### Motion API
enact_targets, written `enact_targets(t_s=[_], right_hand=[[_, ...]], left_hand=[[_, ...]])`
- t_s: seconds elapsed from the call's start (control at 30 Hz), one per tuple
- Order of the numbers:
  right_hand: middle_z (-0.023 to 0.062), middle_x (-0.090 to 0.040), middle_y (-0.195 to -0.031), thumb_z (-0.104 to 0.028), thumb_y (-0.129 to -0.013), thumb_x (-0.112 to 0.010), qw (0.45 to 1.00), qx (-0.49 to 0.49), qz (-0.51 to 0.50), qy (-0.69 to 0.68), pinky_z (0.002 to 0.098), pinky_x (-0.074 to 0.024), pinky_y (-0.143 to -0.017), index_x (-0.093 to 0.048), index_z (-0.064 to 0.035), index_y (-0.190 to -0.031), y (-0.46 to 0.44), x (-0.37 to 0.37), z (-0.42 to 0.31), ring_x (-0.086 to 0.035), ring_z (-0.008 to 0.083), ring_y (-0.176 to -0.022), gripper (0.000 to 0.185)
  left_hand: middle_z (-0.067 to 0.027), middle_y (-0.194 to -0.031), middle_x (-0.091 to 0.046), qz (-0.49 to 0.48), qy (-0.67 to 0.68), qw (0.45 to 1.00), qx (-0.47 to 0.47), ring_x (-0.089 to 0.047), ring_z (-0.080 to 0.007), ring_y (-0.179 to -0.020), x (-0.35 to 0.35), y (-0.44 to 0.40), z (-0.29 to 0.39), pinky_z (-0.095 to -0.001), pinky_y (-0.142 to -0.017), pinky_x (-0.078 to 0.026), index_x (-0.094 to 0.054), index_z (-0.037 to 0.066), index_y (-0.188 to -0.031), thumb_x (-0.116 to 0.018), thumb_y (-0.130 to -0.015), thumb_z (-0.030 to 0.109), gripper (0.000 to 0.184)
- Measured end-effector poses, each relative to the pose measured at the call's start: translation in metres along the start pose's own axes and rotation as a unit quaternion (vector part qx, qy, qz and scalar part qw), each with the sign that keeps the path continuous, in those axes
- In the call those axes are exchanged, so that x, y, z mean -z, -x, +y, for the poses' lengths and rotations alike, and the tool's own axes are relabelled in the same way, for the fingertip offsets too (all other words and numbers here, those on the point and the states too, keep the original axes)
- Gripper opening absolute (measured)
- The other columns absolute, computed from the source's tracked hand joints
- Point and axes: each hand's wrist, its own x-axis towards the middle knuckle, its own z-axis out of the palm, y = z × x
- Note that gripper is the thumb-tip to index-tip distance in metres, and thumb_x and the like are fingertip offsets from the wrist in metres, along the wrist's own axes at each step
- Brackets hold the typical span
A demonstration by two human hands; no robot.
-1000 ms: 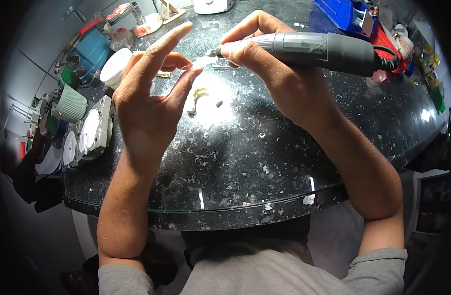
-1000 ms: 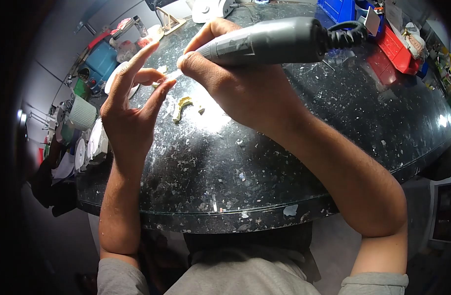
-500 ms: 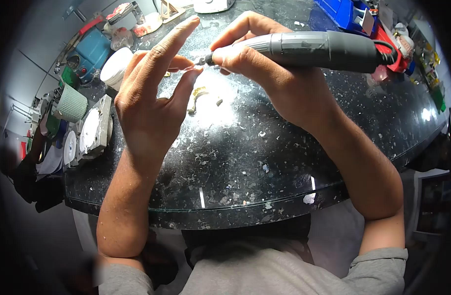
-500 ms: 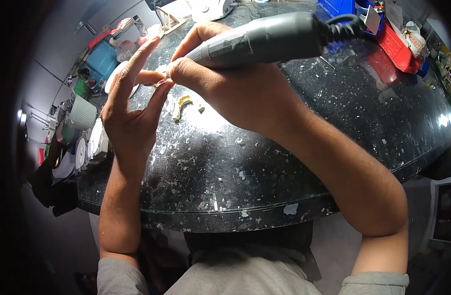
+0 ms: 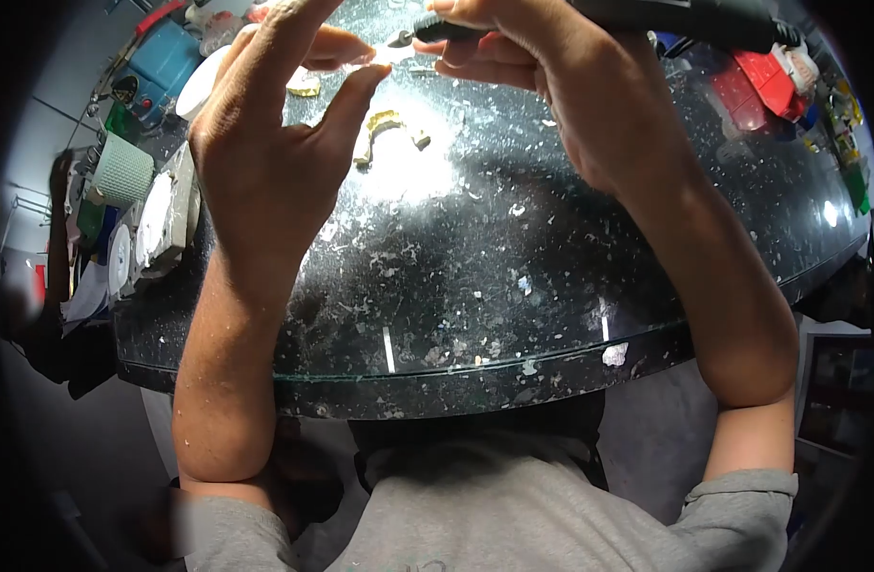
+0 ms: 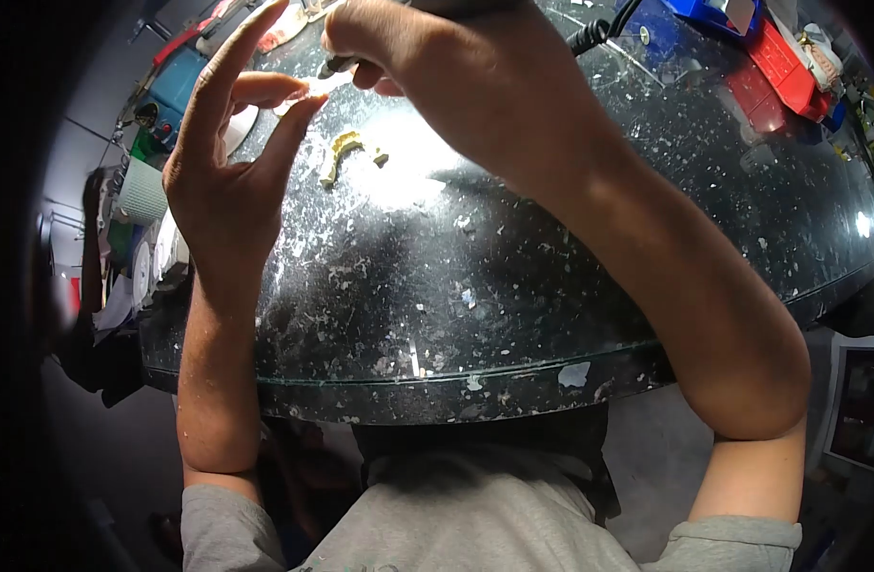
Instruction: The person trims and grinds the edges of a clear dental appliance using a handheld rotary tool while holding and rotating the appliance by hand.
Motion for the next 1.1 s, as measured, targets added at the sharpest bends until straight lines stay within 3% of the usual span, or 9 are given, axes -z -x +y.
enact_targets(t_s=[0.13,0.17,0.23,0.33,0.53,0.77,0.87,0.97,1.1], right_hand=[[0.0159,-0.067,-0.095,-0.017,-0.093,-0.064,0.999,-0.041,0.021,0.002,0.0317,-0.0591,-0.086,-0.062,0.0049,-0.102,0.007,-0.007,-0.016,-0.068,0.0223,-0.088,0.024],[0.0161,-0.067,-0.096,-0.016,-0.093,-0.064,0.999,-0.052,0.009,0.011,0.0315,-0.0589,-0.086,-0.062,0.0051,-0.104,0.008,-0.004,-0.020,-0.068,0.0220,-0.088,0.024],[0.0158,-0.067,-0.096,-0.016,-0.093,-0.064,0.998,-0.056,0.007,0.034,0.0311,-0.0583,-0.084,-0.062,0.0048,-0.105,0.009,-0.004,-0.022,-0.068,0.0209,-0.087,0.024],[0.0137,-0.067,-0.092,-0.018,-0.094,-0.063,0.997,-0.037,0.000,0.068,0.0304,-0.0558,-0.078,-0.062,0.0028,-0.104,0.007,-0.004,-0.017,-0.065,0.0187,-0.083,0.023],[0.0072,-0.062,-0.084,-0.018,-0.094,-0.057,0.989,0.033,-0.047,0.135,0.0286,-0.0471,-0.070,-0.061,-0.0024,-0.099,0.005,0.003,-0.008,-0.058,0.0154,-0.074,0.016],[0.0056,-0.061,-0.083,-0.018,-0.094,-0.058,0.974,0.083,0.025,0.211,0.0276,-0.0458,-0.070,-0.061,-0.0029,-0.096,0.011,-0.013,-0.010,-0.056,0.0130,-0.075,0.016],[0.0060,-0.061,-0.084,-0.016,-0.093,-0.059,0.984,0.070,-0.022,0.160,0.0273,-0.0466,-0.072,-0.061,-0.0028,-0.096,0.006,-0.003,-0.006,-0.057,0.0128,-0.078,0.013],[0.0065,-0.062,-0.085,-0.014,-0.092,-0.061,0.980,0.090,-0.031,0.173,0.0278,-0.0476,-0.074,-0.062,-0.0026,-0.096,0.007,-0.005,-0.007,-0.059,0.0134,-0.080,0.012],[0.0071,-0.063,-0.086,-0.014,-0.092,-0.061,0.970,0.126,-0.023,0.209,0.0280,-0.0480,-0.075,-0.061,-0.0022,-0.097,0.009,-0.007,-0.007,-0.060,0.0143,-0.082,0.013]], left_hand=[[-0.0108,-0.091,-0.072,0.053,0.071,0.994,0.058,-0.070,-0.0162,-0.075,-0.017,0.007,-0.004,-0.0314,-0.071,-0.055,-0.061,0.006,-0.134,-0.080,-0.076,0.004,0.062],[-0.0106,-0.090,-0.072,0.107,0.136,0.981,0.090,-0.070,-0.0162,-0.075,-0.033,0.022,-0.020,-0.0313,-0.071,-0.055,-0.061,0.006,-0.134,-0.081,-0.075,0.004,0.062],[-0.0105,-0.089,-0.072,0.104,0.126,0.983,0.088,-0.070,-0.0161,-0.075,-0.031,0.014,-0.013,-0.0314,-0.070,-0.055,-0.061,0.006,-0.134,-0.081,-0.075,0.004,0.063],[-0.0104,-0.087,-0.073,-0.009,-0.019,0.999,0.028,-0.070,-0.0161,-0.075,-0.007,-0.002,0.010,-0.0318,-0.070,-0.056,-0.059,0.005,-0.136,-0.082,-0.074,0.004,0.066],[-0.0092,-0.082,-0.072,0.012,0.017,0.996,0.085,-0.071,-0.0162,-0.072,-0.008,-0.001,0.010,-0.0314,-0.070,-0.057,-0.056,0.003,-0.137,-0.083,-0.073,0.005,0.069],[-0.0091,-0.077,-0.071,0.005,-0.028,0.986,0.167,-0.071,-0.0160,-0.072,-0.007,-0.003,0.021,-0.0300,-0.069,-0.058,-0.055,0.004,-0.137,-0.084,-0.073,0.004,0.070],[-0.0088,-0.076,-0.070,-0.006,-0.026,0.983,0.181,-0.071,-0.0163,-0.073,-0.005,-0.005,0.025,-0.0300,-0.070,-0.058,-0.055,0.004,-0.138,-0.084,-0.073,0.003,0.071],[-0.0095,-0.077,-0.070,0.005,0.018,0.982,0.190,-0.072,-0.0171,-0.075,-0.009,-0.001,0.019,-0.0313,-0.072,-0.059,-0.054,0.005,-0.139,-0.083,-0.075,0.005,0.071],[-0.0076,-0.091,-0.074,-0.055,0.010,0.989,0.141,-0.073,-0.0150,-0.089,0.005,0.000,0.018,-0.0352,-0.091,-0.057,-0.056,0.011,-0.139,-0.085,-0.076,0.008,0.069]])
